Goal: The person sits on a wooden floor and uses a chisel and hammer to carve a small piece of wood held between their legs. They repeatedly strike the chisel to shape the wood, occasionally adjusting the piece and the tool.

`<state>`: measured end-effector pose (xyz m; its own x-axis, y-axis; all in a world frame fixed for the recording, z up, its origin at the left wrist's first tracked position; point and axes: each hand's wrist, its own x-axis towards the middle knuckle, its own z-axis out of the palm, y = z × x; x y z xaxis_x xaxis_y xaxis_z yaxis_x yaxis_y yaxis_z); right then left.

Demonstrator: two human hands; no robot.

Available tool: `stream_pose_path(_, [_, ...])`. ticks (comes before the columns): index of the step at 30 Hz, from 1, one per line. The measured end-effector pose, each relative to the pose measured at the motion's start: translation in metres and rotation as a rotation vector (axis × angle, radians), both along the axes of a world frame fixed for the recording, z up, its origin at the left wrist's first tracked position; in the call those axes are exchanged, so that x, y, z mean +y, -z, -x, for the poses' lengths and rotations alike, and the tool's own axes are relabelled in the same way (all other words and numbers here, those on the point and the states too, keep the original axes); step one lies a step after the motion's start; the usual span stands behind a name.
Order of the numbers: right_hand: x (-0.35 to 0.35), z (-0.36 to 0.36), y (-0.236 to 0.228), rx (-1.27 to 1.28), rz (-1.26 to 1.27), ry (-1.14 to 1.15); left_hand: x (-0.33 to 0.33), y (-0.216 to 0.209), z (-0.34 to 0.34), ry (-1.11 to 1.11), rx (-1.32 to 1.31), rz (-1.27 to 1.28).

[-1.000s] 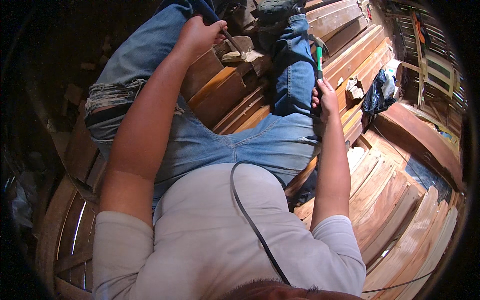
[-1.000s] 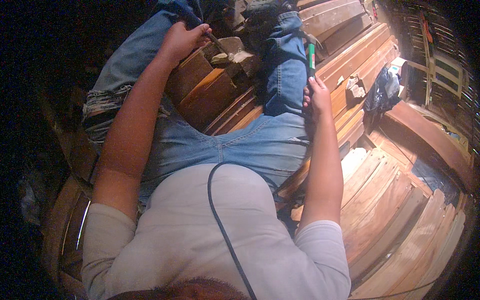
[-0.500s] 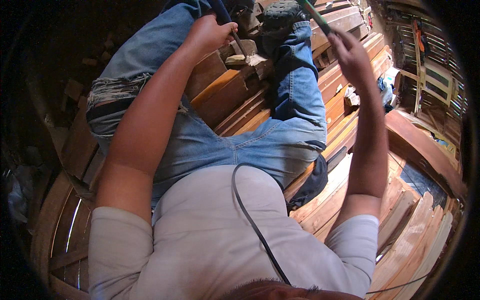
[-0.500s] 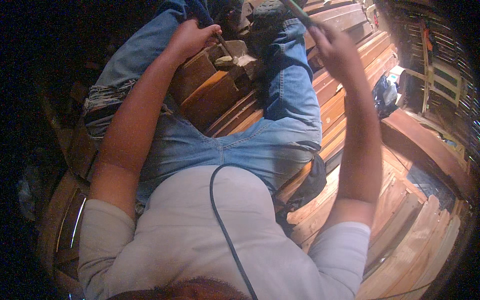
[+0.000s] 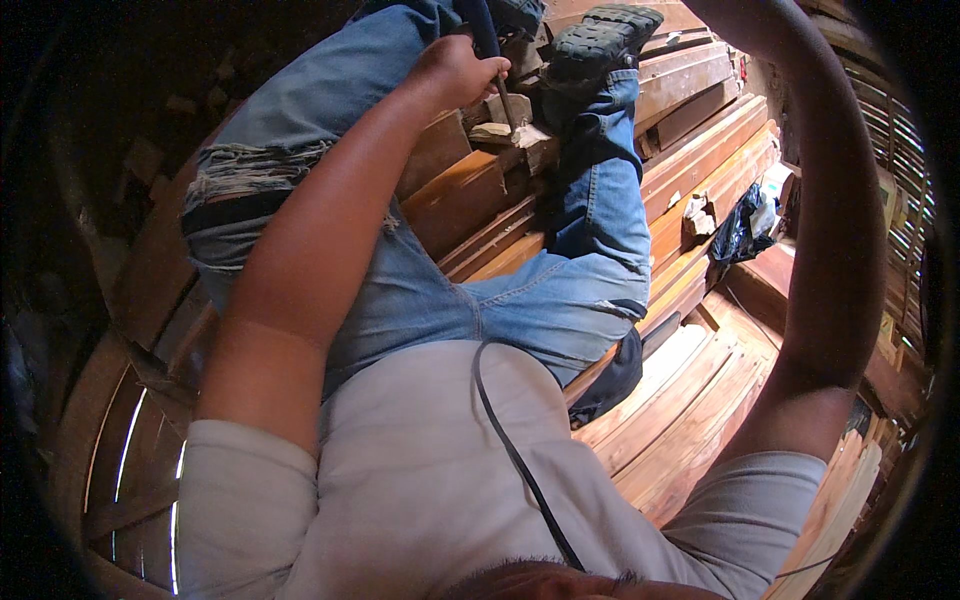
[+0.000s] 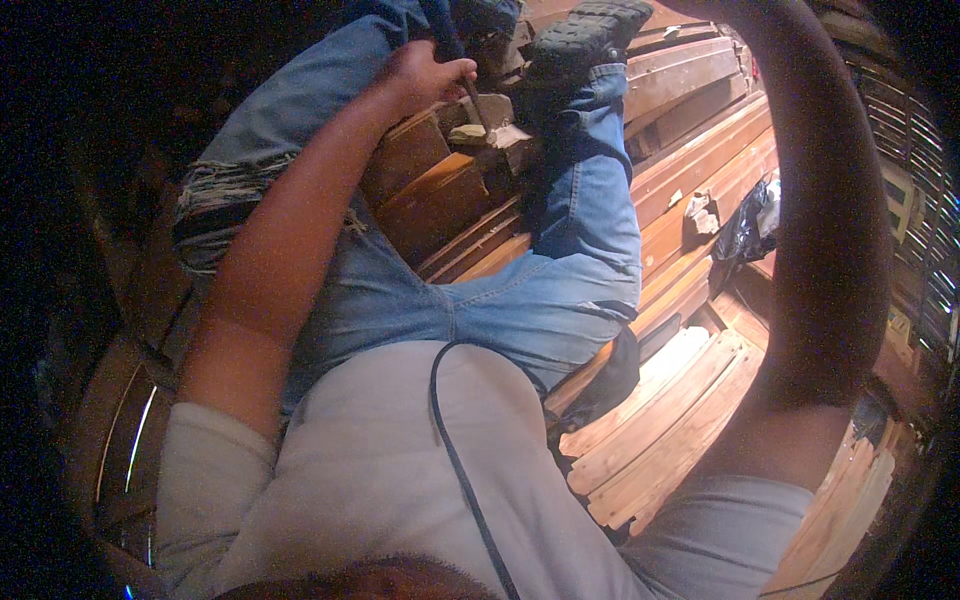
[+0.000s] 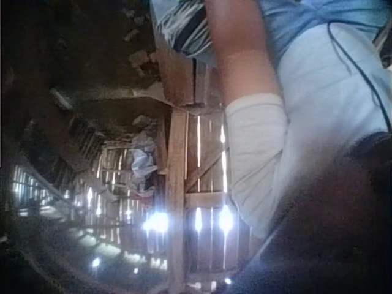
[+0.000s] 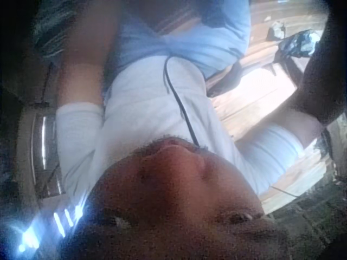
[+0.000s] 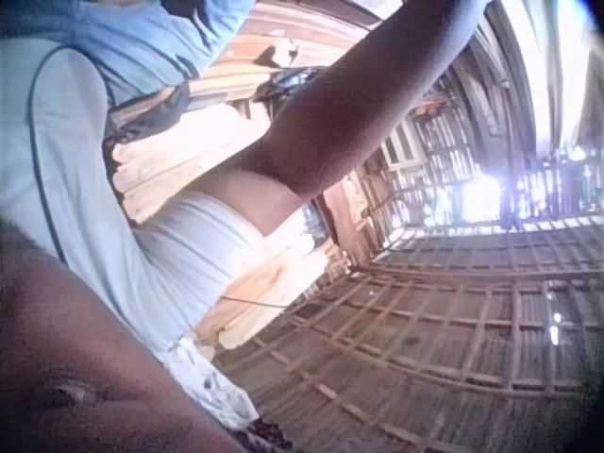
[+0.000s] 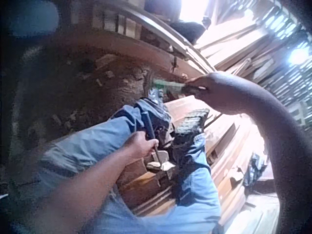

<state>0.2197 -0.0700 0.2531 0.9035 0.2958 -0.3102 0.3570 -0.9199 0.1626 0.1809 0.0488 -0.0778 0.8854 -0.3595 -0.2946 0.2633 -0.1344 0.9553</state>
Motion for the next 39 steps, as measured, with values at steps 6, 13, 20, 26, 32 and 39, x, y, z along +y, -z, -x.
stream_pose_path(6, [-0.005,-0.007,0.025,-0.147,-0.235,-0.160,-0.008,-0.002,0.006,-0.017,0.014,0.018])
stream_pose_path(13, [0.045,0.010,0.005,0.020,0.121,-0.067,-0.005,-0.001,0.008,-0.013,-0.028,-0.077])
stream_pose_path(20, [0.045,0.002,0.007,0.028,0.128,0.011,-0.007,0.003,0.016,-0.128,0.007,0.121])
stream_pose_path(26, [0.043,0.001,0.001,0.023,0.071,-0.183,-0.011,0.017,0.013,-0.172,0.032,0.110])
stream_pose_path(32, [0.007,-0.024,0.032,-0.069,-0.036,-0.272,-0.008,-0.006,0.014,-0.038,0.004,-0.103])
stream_pose_path(39, [0.031,-0.013,0.033,-0.099,-0.086,-0.086,-0.013,0.003,0.010,-0.062,0.059,-0.024])
